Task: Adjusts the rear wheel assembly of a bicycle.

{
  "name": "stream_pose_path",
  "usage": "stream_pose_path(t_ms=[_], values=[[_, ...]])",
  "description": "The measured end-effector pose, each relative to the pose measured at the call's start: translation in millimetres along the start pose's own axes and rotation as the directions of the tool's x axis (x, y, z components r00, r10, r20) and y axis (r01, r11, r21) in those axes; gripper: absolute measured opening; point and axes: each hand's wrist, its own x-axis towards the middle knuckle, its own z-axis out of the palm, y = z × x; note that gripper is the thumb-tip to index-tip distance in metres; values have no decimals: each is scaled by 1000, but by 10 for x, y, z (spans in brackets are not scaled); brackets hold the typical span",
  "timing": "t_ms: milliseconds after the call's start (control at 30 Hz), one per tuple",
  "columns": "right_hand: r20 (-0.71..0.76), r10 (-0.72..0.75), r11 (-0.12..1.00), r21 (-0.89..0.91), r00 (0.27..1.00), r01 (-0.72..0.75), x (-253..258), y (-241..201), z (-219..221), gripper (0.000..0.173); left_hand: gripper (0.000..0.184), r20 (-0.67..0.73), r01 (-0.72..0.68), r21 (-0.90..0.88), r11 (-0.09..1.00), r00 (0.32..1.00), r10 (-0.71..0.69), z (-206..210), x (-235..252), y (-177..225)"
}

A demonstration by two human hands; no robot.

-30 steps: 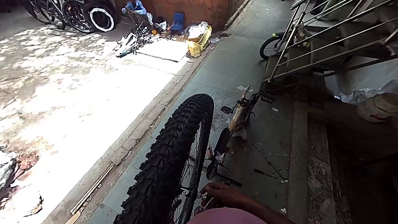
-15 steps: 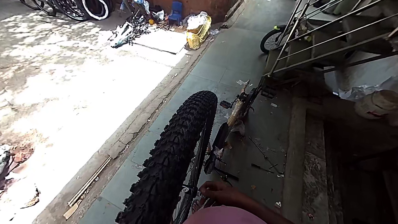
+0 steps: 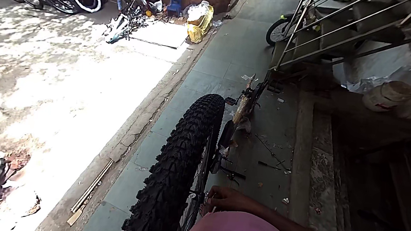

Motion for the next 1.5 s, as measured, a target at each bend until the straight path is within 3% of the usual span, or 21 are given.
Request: stream_pose_path(t_ms=[67,133,300,367,400,467,567,633,767,833,967,1067,1167,1500], values=[[-21,-10,1000,-6,1000,10,0,17,3,41,39,53,-127,-32,991,990,128,-290,430,-466],[-19,-24,999,36,1000,25,11,55,8,39,39,90,-168,-62,984,981,174,-474,731,-742],[30,43,982,180,999,-48,56,65,2,36,36,105,-110,39,993,989,105,-384,681,-558],[26,107,985,136,994,-109,78,79,-14,45,33,123,-63,13,998,991,61,-282,521,-340],[31,128,987,91,991,-130,87,92,-18,52,33,162,-332,-86,939,926,342,-296,580,-533],[55,112,994,7,992,-113,104,114,-31,61,35,34,-44,62,997,999,42,-102,384,-180],[70,-17,997,75,997,12,87,184,-69,39,41,63,-213,35,976,976,210,-362,757,-678],[28,5,994,110,1000,-9,58,173,-70,50,40,60,-167,14,986,984,165,-434,884,-741],[51,59,997,39,997,-61,101,165,-65,53,33,-32,61,27,998,998,-61,-26,350,-8],[40,-5,998,55,999,3,94,178,-74,38,31,-12,24,-10,1000,1000,-24,-43,403,-50],[-22,59,995,83,998,-57,71,114,-41,56,32,-15,45,-36,998,999,-46,-59,453,-83],[-19,-2,996,87,1000,3,135,111,-31,51,32,2,18,-51,999,1000,-17,-126,632,-226],[-70,-29,999,-42,997,26,171,96,-47,41,31,-26,49,-33,998,998,-50,-69,558,-155],[-57,-117,980,-166,992,106,119,159,-100,36,39,2,-18,-101,995,1000,18,-121,631,-297]])
